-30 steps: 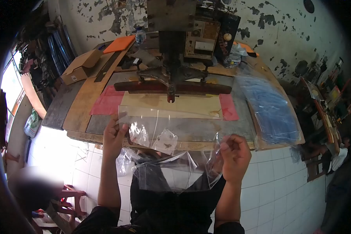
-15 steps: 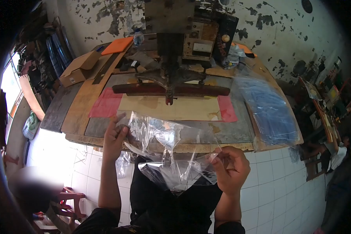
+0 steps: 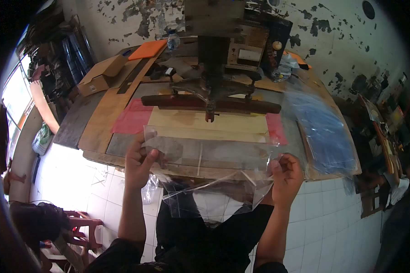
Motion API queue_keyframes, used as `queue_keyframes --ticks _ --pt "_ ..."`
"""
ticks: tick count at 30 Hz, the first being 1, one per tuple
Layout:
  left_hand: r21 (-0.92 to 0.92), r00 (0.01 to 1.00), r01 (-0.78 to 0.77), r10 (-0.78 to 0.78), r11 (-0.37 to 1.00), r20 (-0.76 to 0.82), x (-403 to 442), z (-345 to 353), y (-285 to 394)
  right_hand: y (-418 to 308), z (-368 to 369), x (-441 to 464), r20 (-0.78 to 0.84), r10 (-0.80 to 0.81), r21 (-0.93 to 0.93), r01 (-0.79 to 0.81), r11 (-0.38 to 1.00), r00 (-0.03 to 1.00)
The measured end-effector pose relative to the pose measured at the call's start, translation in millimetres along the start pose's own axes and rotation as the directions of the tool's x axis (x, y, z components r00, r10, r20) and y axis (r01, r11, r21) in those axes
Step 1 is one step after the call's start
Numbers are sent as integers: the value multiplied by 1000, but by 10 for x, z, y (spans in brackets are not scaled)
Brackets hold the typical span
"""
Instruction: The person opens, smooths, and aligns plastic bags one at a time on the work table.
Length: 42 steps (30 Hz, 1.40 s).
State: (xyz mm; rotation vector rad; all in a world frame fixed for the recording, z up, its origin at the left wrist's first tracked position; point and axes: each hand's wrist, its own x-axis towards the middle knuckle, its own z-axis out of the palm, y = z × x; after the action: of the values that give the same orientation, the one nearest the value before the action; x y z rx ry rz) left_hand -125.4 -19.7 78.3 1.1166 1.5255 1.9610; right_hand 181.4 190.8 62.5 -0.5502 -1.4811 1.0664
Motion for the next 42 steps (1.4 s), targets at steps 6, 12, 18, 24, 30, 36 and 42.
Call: queue_keyframes --ticks 6,12,18,24,30,36,42 --pt "62 1000 13 -13 998 5 -24 121 84 460 -103 75 20 115 71 -116 991 993" --pt "83 998 58 -59 995 8 12 239 49 941 -254 52 7 212 181 -209 961 977" --pt "194 998 57 -51 979 -37 70 339 105 881 -237 21 -20 266 163 -260 952 964" --pt "195 994 59 -39 979 -103 125 328 -93 863 -210 -14 -17 202 113 -198 974 979" --pt "743 852 -175 478 646 -215 24 464 -235 535 -15 -59 -67 217 75 -212 974 974" --pt "651 935 -352 222 672 275 -713 951 -96 218 291 -279 -86 263 104 -254 962 961" --pt "739 965 -260 131 621 230 -708 1093 3 -113 452 -437 -102 166 79 -158 984 981"
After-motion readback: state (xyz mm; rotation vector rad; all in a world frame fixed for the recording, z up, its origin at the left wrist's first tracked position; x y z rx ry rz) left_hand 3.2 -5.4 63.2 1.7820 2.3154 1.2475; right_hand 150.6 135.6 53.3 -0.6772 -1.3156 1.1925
